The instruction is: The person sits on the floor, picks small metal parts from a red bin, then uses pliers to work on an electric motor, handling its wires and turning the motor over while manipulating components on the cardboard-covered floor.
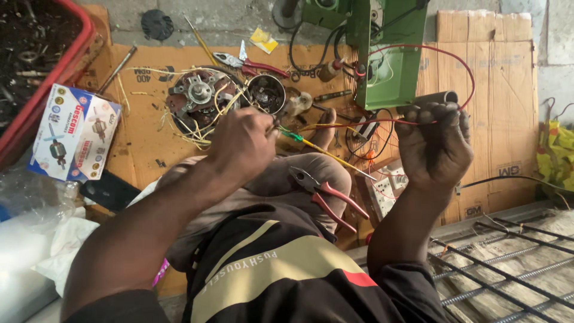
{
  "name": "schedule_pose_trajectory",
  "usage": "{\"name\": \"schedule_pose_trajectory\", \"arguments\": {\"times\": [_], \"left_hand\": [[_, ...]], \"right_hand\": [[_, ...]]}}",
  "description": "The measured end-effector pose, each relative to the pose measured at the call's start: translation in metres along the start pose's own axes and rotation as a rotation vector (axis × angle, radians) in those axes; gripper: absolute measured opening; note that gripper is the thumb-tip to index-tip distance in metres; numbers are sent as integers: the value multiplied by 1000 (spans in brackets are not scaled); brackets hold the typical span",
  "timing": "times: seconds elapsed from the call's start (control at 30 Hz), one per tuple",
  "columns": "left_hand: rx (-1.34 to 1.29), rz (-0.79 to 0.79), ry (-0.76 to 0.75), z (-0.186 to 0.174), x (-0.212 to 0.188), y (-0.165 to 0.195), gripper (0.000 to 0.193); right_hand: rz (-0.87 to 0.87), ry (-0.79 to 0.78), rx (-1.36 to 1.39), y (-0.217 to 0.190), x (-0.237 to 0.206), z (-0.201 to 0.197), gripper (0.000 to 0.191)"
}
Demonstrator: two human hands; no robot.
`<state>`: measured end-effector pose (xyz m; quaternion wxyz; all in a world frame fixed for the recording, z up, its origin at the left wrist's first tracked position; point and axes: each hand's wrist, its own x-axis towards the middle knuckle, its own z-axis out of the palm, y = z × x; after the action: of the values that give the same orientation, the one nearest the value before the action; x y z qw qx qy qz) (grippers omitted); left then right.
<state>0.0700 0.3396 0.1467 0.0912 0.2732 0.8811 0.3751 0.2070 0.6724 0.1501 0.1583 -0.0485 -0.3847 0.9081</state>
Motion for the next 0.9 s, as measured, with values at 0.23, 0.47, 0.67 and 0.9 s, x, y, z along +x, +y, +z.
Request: {"name": "schedule_pose_trajectory", "arguments": {"times": [0.23, 0.47, 0.67, 0.9], "left_hand": [[-802, -445, 217, -23, 20, -30, 7], [-630, 42, 185, -50, -1, -9, 12], [-429, -248, 126, -37, 13, -5, 29], [-1503, -349, 556, -37, 43, -3, 15]], "right_hand": [[-58, -29, 40, -19, 5, -14, 24], [-29, 56, 28, -1, 18, -7, 18], [28, -74, 35, 18, 13, 8, 17], [140, -320, 106, 46, -3, -4, 23]]}}
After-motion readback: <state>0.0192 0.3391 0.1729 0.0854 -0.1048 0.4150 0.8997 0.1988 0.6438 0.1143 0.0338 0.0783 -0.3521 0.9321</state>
